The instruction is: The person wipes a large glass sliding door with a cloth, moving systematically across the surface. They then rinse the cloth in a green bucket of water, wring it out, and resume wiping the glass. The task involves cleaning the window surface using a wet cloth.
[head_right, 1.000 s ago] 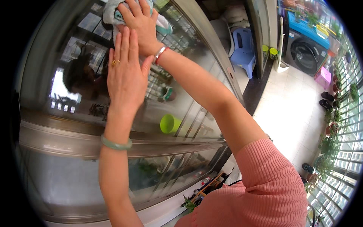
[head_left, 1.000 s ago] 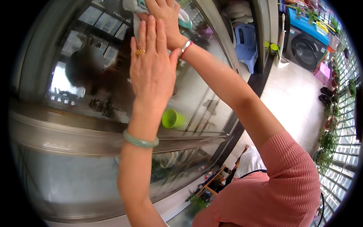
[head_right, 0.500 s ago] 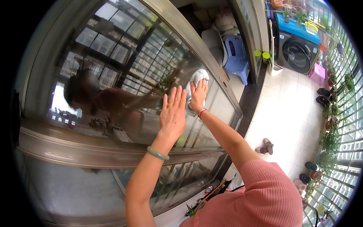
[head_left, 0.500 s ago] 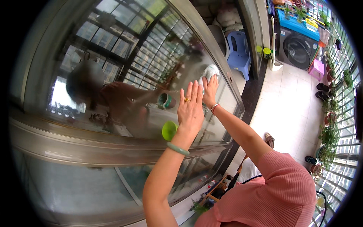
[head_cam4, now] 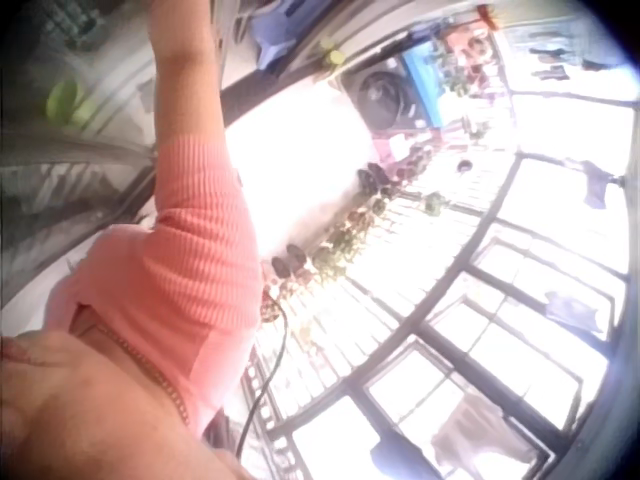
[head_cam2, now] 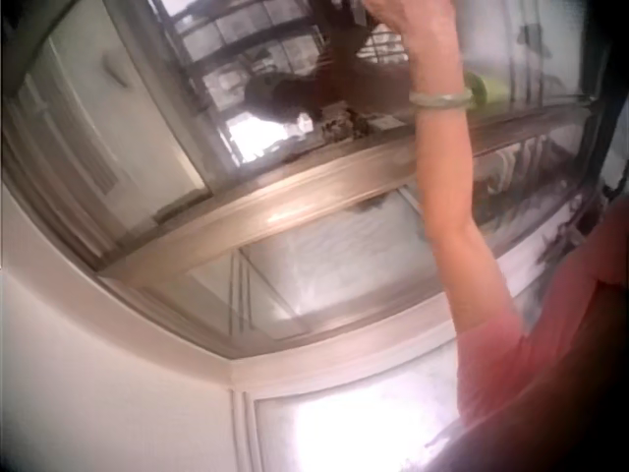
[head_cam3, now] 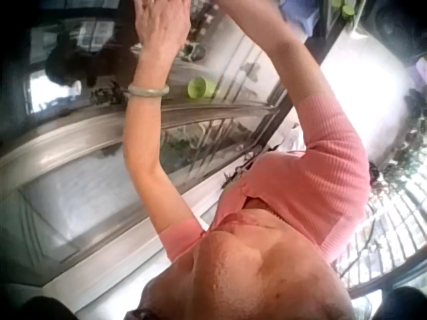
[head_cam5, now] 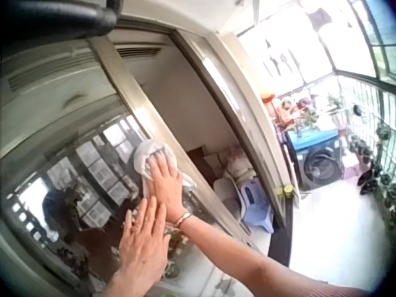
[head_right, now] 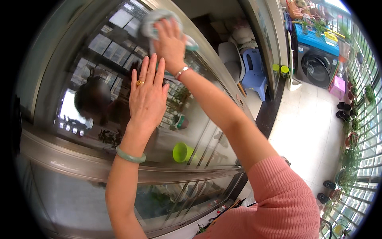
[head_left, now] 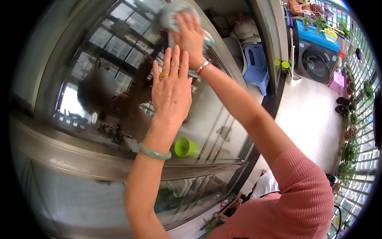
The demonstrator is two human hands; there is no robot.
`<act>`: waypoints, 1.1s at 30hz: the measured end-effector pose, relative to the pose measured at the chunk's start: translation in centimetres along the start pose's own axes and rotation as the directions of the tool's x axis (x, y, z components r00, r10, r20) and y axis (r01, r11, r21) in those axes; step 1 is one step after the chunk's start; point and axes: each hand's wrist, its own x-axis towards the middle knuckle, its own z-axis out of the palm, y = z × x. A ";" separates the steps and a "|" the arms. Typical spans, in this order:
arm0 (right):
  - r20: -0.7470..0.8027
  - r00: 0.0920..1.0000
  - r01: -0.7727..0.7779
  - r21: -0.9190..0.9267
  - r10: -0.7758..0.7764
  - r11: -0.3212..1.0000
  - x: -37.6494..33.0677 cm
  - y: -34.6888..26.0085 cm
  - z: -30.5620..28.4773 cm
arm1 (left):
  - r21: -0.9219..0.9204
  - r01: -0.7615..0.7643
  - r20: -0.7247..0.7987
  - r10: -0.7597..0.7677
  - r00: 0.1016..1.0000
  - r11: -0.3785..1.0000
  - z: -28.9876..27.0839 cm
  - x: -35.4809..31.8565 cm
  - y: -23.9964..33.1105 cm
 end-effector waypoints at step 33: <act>-0.395 0.523 0.851 0.191 -0.755 0.490 25.5 -39.5 8.6 | 0.667 0.292 -0.139 -0.271 0.952 0.685 -19.4 -7.6 -15.6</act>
